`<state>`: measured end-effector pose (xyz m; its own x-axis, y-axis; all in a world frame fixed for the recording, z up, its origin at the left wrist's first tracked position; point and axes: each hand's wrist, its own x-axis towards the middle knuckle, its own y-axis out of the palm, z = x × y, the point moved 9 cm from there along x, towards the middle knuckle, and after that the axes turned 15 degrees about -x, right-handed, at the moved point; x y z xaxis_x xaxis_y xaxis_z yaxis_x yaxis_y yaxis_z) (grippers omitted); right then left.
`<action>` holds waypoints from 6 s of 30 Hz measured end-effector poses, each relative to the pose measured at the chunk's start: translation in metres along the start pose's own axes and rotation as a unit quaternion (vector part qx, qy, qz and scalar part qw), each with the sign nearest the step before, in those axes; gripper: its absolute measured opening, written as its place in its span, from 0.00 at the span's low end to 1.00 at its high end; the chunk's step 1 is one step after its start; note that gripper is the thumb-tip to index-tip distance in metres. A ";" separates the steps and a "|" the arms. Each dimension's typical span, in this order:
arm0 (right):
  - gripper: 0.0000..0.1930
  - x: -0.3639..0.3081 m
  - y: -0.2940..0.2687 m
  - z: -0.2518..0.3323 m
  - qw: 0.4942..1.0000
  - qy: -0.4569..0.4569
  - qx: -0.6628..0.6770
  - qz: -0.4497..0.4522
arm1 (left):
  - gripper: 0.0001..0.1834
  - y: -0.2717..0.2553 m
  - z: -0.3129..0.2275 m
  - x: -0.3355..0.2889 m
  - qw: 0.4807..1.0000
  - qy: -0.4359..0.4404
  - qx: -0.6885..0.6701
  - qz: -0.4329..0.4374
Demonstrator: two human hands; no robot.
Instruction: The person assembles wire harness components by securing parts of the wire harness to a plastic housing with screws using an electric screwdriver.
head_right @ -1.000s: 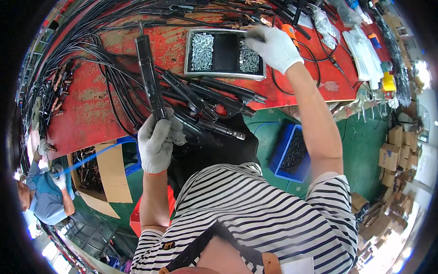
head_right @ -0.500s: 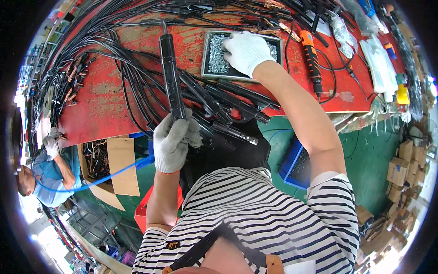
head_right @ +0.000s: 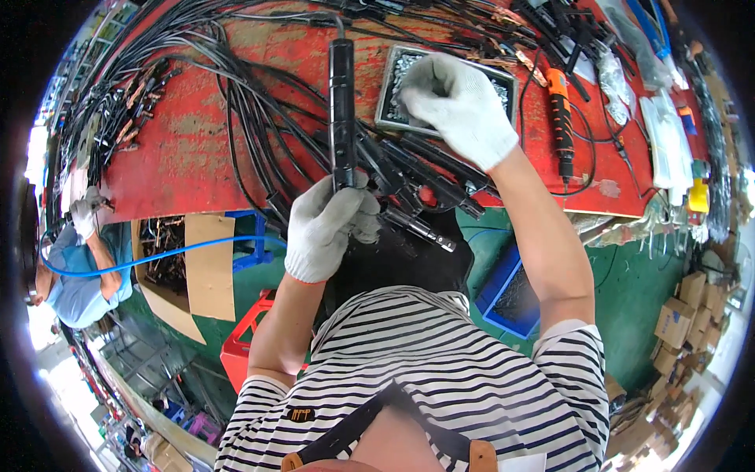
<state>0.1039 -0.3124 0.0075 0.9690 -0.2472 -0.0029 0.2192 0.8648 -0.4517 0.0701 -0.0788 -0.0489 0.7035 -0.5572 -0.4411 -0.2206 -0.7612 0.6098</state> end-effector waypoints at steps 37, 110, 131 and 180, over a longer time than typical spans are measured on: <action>0.15 -0.039 0.040 0.017 0.993 0.002 -0.109 0.037 | 0.19 -0.007 0.011 -0.002 1.000 0.009 0.006 -0.006; 0.18 -0.055 0.065 0.031 0.967 -0.011 -0.152 0.206 | 0.13 -0.007 0.017 0.005 0.996 0.031 0.083 -0.002; 0.17 -0.061 0.084 -0.012 0.949 0.205 0.124 0.203 | 0.15 0.004 0.012 0.010 0.992 0.061 0.113 0.012; 0.26 -0.085 -0.068 0.117 0.885 -0.346 0.310 0.024 | 0.11 0.021 0.014 -0.001 0.999 0.027 0.025 -0.013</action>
<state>0.0198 -0.2992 0.1425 0.7702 -0.0623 0.6348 -0.0107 0.9938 0.1105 0.0556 -0.0985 -0.0450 0.7440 -0.5202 -0.4193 -0.2347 -0.7910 0.5650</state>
